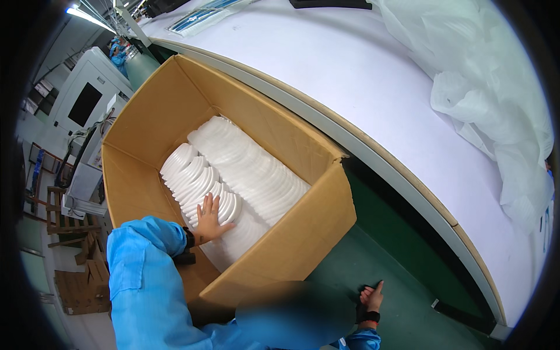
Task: Gathering white plastic parts from a table and sorting them into a cardboard box.
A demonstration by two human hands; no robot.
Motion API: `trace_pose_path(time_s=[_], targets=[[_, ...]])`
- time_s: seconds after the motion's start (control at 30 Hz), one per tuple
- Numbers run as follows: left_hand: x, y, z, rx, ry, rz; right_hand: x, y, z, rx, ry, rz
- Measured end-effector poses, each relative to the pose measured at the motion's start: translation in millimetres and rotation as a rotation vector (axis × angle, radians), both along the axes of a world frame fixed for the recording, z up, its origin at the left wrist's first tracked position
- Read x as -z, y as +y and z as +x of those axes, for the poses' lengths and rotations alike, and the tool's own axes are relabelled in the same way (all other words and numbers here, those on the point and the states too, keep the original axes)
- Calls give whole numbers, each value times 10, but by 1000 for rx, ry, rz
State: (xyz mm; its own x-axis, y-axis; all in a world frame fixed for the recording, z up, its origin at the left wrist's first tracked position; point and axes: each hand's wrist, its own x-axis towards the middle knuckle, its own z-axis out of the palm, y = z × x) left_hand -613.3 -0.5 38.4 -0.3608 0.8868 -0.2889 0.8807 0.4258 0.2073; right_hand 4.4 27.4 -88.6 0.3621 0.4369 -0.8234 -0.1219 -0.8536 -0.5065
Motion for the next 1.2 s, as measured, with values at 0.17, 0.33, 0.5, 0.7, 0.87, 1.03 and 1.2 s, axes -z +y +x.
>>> trace_pose_path(time_s=[0.17, 0.33, 0.5, 0.7, 0.87, 1.03, 1.2], targets=[[22, -40, -148, 46, -47, -6, -45, 11, -32, -22, 19, -7], [7, -12, -200, 89, -44, -70, -89, 10, -72, -48, -10, 0], [79, -30, -187, 251, 10, 45, -50, -23, -29, 3, 34, -1], [-1, 14, -117, 198, -61, -10, -29, -34, -22, 41, 46, 6], [7, 102, 15, 27, -20, 13, -57, -15, -66, 45, 44, 0], [37, 307, 168, -29, 49, 115, -56, -12, -83, 52, 54, 11], [267, 442, 187, 6, 167, 165, -90, -12, -82, 113, 36, -31]])
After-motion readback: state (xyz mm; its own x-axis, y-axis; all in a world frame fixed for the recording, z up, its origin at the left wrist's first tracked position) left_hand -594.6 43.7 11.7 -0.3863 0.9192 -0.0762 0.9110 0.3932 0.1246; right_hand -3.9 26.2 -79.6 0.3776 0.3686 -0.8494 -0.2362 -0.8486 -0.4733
